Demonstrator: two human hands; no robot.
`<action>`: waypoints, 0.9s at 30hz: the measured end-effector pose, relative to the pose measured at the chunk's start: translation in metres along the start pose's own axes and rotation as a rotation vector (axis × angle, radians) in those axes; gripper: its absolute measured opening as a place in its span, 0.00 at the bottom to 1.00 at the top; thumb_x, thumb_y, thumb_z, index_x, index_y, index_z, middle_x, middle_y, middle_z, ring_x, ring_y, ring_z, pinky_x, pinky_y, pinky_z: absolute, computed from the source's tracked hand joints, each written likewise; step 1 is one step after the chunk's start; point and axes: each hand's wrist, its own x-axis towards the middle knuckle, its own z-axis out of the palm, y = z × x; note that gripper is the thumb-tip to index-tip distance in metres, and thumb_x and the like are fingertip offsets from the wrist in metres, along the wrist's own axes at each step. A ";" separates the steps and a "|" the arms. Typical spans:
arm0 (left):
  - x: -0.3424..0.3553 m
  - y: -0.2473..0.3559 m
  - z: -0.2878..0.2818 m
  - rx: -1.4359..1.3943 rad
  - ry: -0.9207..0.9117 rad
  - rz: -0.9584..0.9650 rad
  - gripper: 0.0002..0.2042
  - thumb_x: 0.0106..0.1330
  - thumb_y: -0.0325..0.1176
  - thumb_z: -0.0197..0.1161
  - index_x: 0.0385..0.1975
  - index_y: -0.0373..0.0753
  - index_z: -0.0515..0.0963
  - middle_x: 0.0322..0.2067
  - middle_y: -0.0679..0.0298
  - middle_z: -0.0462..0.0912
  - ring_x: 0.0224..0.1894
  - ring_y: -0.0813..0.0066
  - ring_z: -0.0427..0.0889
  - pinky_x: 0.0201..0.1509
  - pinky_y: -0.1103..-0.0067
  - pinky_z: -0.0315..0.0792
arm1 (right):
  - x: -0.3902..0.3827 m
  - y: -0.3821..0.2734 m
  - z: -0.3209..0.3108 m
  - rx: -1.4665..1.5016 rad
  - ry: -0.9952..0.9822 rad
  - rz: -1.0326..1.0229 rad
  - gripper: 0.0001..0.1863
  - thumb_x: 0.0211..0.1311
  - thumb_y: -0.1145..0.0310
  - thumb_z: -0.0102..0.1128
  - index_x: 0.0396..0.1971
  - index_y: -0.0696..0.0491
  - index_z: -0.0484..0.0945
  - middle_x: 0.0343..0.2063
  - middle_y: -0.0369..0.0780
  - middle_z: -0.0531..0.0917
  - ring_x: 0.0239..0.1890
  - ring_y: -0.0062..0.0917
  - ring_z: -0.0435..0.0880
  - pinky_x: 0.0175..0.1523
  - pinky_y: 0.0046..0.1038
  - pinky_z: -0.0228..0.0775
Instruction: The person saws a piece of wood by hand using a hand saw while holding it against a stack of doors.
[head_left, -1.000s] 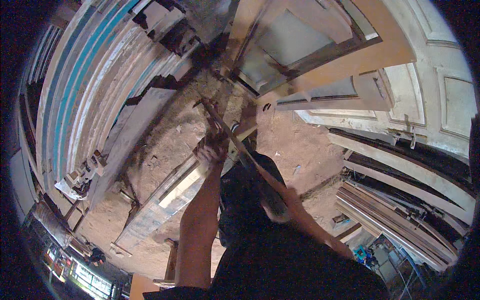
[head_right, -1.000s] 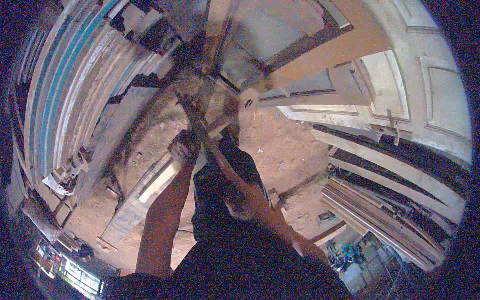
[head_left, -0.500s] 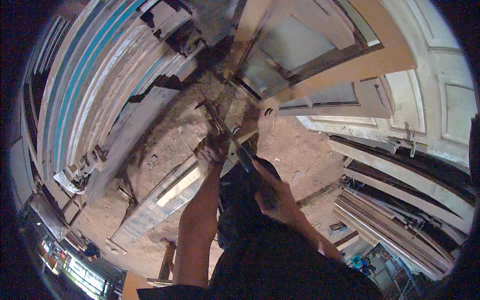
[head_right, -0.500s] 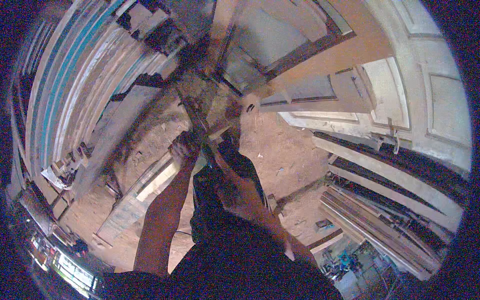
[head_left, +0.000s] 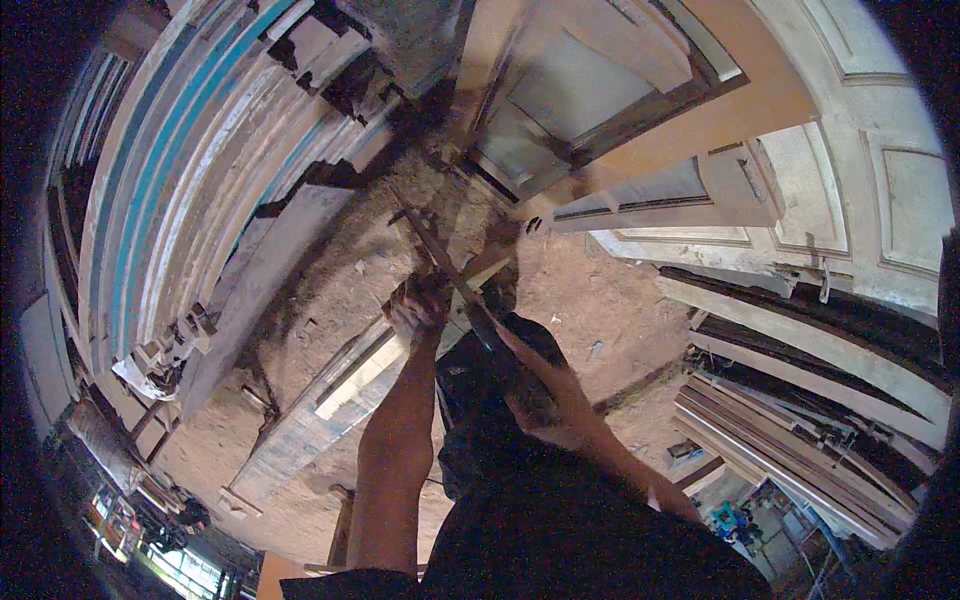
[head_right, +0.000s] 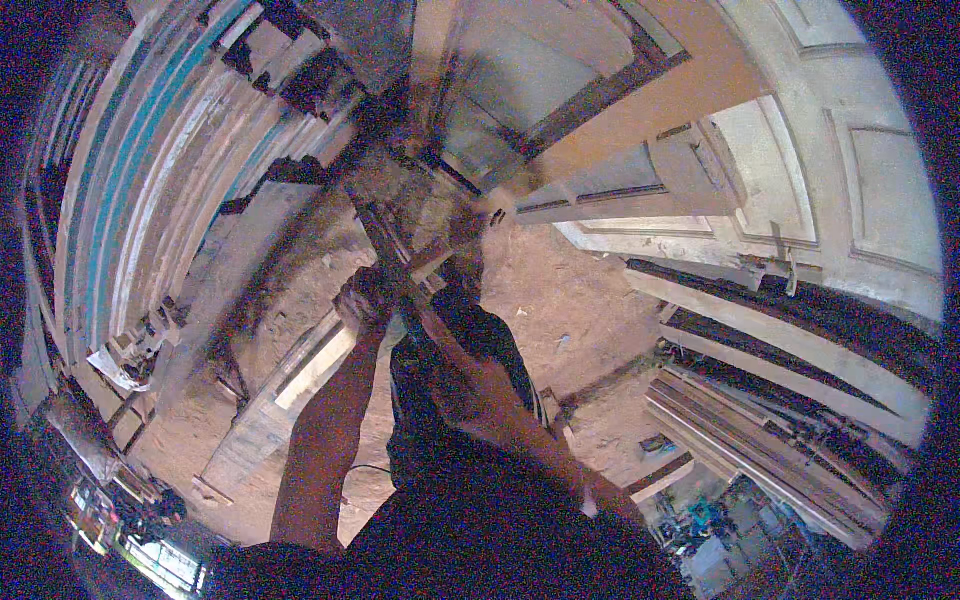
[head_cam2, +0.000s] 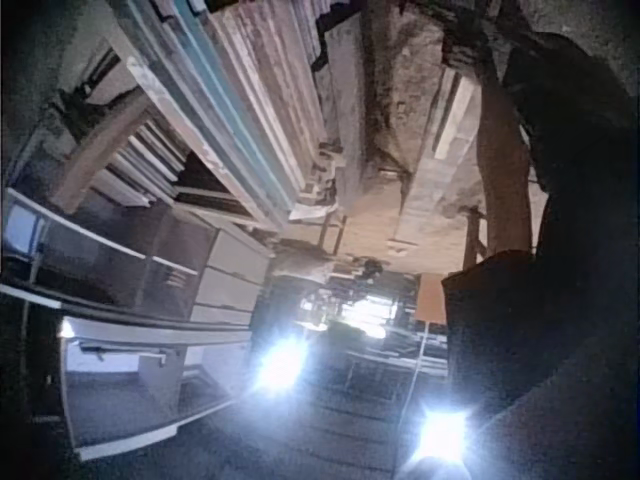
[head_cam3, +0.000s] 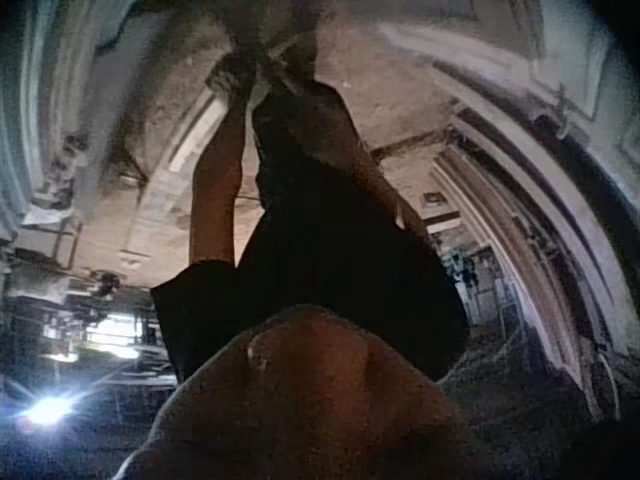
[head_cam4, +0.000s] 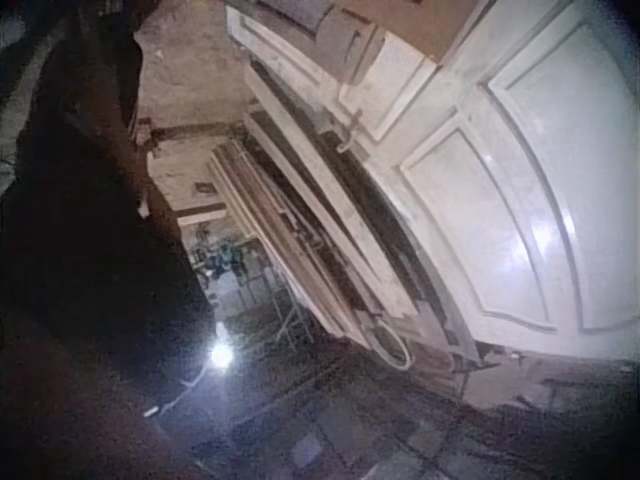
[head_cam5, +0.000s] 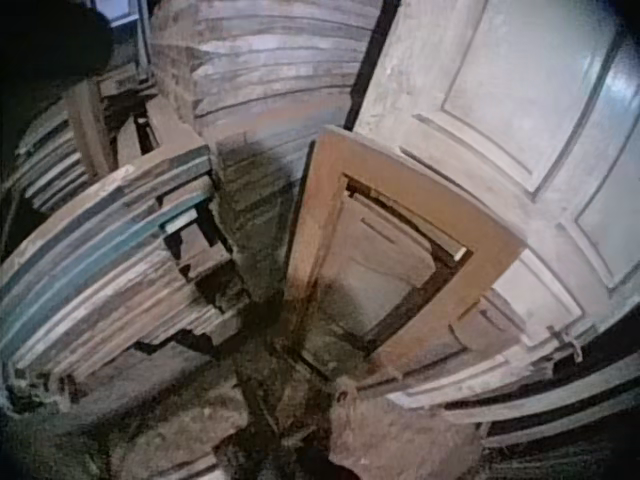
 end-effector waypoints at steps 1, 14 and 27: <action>-0.002 -0.001 -0.004 0.010 -0.044 -0.016 0.16 0.60 0.45 0.61 0.43 0.44 0.79 0.41 0.59 0.81 0.46 0.57 0.77 0.51 0.62 0.67 | -0.012 0.004 0.001 -0.015 0.018 -0.060 0.44 0.55 0.76 0.62 0.74 0.45 0.58 0.33 0.45 0.84 0.29 0.30 0.80 0.41 0.30 0.75; 0.026 0.014 -0.050 -0.216 -0.215 -0.255 0.25 0.55 0.43 0.68 0.55 0.47 0.78 0.43 0.58 0.84 0.50 0.55 0.81 0.57 0.60 0.70 | 0.056 0.027 0.037 -0.098 0.128 -0.210 0.39 0.56 0.78 0.60 0.71 0.52 0.62 0.43 0.45 0.85 0.37 0.22 0.82 0.45 0.25 0.74; 0.017 0.015 -0.041 -0.207 -0.199 -0.329 0.28 0.51 0.44 0.68 0.54 0.45 0.77 0.53 0.55 0.79 0.60 0.56 0.73 0.68 0.59 0.57 | 0.047 0.037 0.042 -0.122 0.086 -0.089 0.37 0.59 0.79 0.59 0.71 0.56 0.62 0.49 0.43 0.83 0.35 0.16 0.77 0.38 0.20 0.71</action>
